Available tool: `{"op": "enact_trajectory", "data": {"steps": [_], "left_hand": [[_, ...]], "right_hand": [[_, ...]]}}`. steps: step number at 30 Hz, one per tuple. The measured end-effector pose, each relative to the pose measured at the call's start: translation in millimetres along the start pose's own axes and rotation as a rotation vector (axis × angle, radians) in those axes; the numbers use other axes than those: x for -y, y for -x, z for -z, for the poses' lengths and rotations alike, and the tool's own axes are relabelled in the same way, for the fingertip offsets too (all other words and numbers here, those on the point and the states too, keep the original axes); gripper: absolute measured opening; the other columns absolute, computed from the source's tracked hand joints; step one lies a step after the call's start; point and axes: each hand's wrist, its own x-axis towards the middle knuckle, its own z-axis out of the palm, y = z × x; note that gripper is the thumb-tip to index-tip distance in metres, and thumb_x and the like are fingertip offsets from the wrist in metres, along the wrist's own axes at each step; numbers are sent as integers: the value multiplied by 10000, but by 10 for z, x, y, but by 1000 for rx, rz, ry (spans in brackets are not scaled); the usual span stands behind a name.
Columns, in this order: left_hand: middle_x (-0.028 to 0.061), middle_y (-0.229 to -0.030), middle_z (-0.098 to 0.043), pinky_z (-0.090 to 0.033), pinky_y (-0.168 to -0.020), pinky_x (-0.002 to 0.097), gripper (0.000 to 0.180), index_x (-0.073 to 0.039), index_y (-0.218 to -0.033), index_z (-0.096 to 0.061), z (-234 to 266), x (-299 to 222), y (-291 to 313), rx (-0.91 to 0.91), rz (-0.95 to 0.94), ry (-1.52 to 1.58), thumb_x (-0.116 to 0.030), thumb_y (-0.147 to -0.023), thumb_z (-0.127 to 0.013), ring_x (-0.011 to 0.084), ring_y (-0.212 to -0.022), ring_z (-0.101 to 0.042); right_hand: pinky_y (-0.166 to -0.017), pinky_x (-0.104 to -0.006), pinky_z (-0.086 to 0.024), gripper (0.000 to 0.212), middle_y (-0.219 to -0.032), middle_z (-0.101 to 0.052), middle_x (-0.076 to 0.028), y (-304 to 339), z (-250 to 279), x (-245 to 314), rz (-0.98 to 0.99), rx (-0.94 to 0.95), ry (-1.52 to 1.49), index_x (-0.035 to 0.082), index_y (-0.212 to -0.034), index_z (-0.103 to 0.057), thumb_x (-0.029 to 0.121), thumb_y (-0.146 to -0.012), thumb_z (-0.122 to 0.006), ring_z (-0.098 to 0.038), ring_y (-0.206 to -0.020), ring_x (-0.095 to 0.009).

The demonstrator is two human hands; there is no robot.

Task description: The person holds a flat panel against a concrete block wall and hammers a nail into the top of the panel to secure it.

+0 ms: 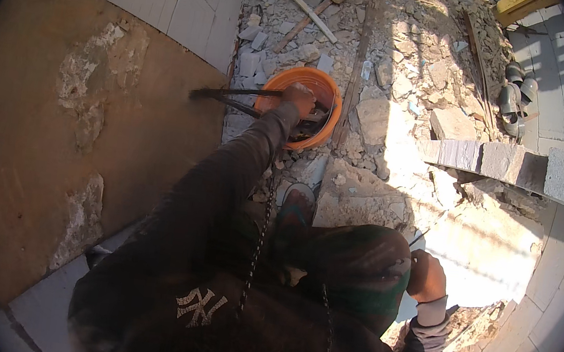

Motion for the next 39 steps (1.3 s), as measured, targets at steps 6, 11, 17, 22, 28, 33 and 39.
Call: {"op": "enact_trajectory", "data": {"steps": [6, 11, 17, 22, 28, 33, 39], "left_hand": [[70, -882, -695, -531, -659, 319, 211, 13, -1070, -654, 565, -162, 1551, -76, 26, 603, -179, -981, -649, 145, -797, -660], [53, -1038, -662, -516, -765, 283, 267, -4, -1173, -625, 1413, -646, 3497, -135, 183, 1004, -211, -1005, -628, 122, -893, -641], [57, -1105, -641, -517, -834, 276, 283, -15, -1243, -582, 2662, -1748, 5344, -351, 128, 1192, -190, -1022, -605, 136, -971, -634], [52, -1083, -639, -532, -849, 296, 251, -28, -1253, -576, 3471, -2497, 6015, -377, -64, 1304, -151, -1035, -573, 148, -978, -642], [26, -1047, -634, -536, -845, 300, 232, -49, -1228, -594, 3728, -2809, 6458, -486, -70, 1406, -170, -1030, -586, 153, -960, -642], [-1, -995, -617, -523, -837, 309, 229, -85, -1199, -613, 3856, -2842, 6273, -394, 64, 1490, -228, -1021, -608, 143, -910, -614], [-10, -1018, -601, -515, -827, 311, 181, -110, -1168, -616, 3863, -2748, 6264, -375, 27, 1491, -221, -1030, -585, 143, -919, -604]], "right_hand": [[-746, -520, -516, 267, -932, -683, -245, 11, -192, -14, -167, 119, 158, 28, -897, -653, 281, -954, -588, -655, -905, -446], [-815, -541, -519, 256, -958, -694, -259, 75, -457, -20, -283, 214, 297, 36, -1022, -656, 215, -971, -480, -669, -935, -447], [-667, -494, -539, 305, -821, -689, -219, -127, -828, -521, 49, 243, 533, 45, -1018, -658, 285, -979, -475, -689, -765, -377], [-538, -449, -468, 216, -691, -599, -162, -38, -792, -452, -380, 343, 108, 71, -1006, -572, 253, -983, -458, -608, -618, -299], [-676, -384, -503, 320, -760, -654, -164, 985, 324, 1816, 137, -88, -110, -20, -892, -656, 254, -1010, -539, -663, -764, -245], [-547, -265, -403, 172, -750, -519, -3, 2100, 1116, 3124, 210, -98, -845, 25, -1103, -524, 174, -1018, -519, -471, -613, -80], [-699, -445, -472, 333, -876, -613, -213, 2408, 1419, 3849, 336, -52, -588, -17, -1200, -584, 220, -967, -583, -610, -787, -386]]}}
